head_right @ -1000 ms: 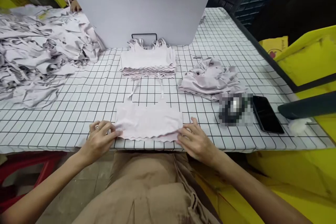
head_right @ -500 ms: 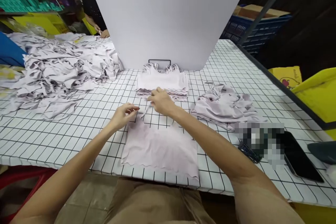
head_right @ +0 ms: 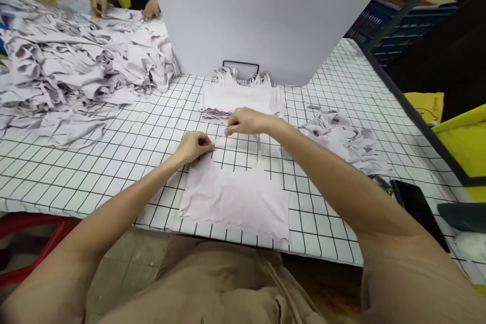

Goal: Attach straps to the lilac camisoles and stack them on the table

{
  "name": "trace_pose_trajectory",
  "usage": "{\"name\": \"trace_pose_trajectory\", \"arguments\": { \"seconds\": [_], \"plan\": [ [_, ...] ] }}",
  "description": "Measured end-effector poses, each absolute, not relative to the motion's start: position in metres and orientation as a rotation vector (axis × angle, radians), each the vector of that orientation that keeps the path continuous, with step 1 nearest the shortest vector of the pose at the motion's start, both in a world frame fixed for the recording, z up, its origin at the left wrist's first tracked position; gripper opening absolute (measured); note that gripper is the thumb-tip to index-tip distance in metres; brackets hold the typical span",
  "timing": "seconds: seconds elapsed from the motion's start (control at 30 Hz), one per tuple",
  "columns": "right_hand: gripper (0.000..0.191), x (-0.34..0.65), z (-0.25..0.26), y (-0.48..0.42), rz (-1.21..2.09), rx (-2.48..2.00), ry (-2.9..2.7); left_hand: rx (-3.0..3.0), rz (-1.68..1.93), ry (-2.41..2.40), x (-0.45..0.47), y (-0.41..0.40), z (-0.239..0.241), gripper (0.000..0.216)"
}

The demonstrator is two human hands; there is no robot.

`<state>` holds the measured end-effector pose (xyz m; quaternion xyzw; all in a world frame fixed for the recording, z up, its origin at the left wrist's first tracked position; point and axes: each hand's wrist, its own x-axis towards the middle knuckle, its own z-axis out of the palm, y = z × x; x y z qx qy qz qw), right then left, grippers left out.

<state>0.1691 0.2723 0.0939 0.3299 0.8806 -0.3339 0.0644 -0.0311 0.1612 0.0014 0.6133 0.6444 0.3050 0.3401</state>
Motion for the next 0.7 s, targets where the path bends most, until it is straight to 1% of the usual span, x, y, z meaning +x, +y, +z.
{"name": "trace_pose_trajectory", "arguments": {
  "seconds": [0.1,0.2,0.27,0.33,0.37,0.4,0.47,0.53,0.6,0.63,0.67,0.7],
  "plan": [
    [0.026,0.188,0.110,0.278,-0.876,1.063,2.718,1.582,0.798,1.695,-0.031,0.163,0.001,0.014],
    [0.018,0.200,0.120,0.268,-0.861,1.178,2.836,1.586,0.795,1.707,-0.033,0.161,0.007,0.009],
    [0.013,0.202,0.120,0.250,-0.875,1.291,2.947,1.551,0.868,1.711,-0.034,0.150,0.017,0.007],
    [0.011,0.200,0.112,0.224,-0.881,1.324,3.106,1.389,0.958,1.594,-0.031,0.130,0.028,0.010],
    [0.010,0.199,0.106,0.209,-0.849,1.269,3.215,1.239,0.964,1.459,-0.027,0.117,0.032,0.015],
    [0.012,0.198,0.099,0.193,-0.758,1.164,3.340,1.060,0.927,1.290,-0.022,0.103,0.036,0.023],
    [0.020,0.195,0.083,0.160,-0.377,0.915,3.525,0.665,0.924,1.045,-0.007,0.078,0.039,0.031],
    [0.028,0.193,0.068,0.129,0.100,0.708,3.564,0.367,0.960,0.901,0.009,0.060,0.037,0.032],
    [0.031,0.193,0.057,0.105,0.410,0.482,3.557,0.221,0.994,0.850,0.020,0.051,0.034,0.031],
    [0.029,0.195,0.054,0.096,0.461,0.369,3.565,0.199,1.003,0.845,0.024,0.048,0.032,0.031],
    [0.025,0.197,0.052,0.089,0.430,0.281,3.589,0.197,1.012,0.848,0.025,0.047,0.030,0.030],
    [0.020,0.199,0.051,0.085,0.330,0.246,3.628,0.205,1.021,0.851,0.026,0.045,0.028,0.029]
  ]
}}
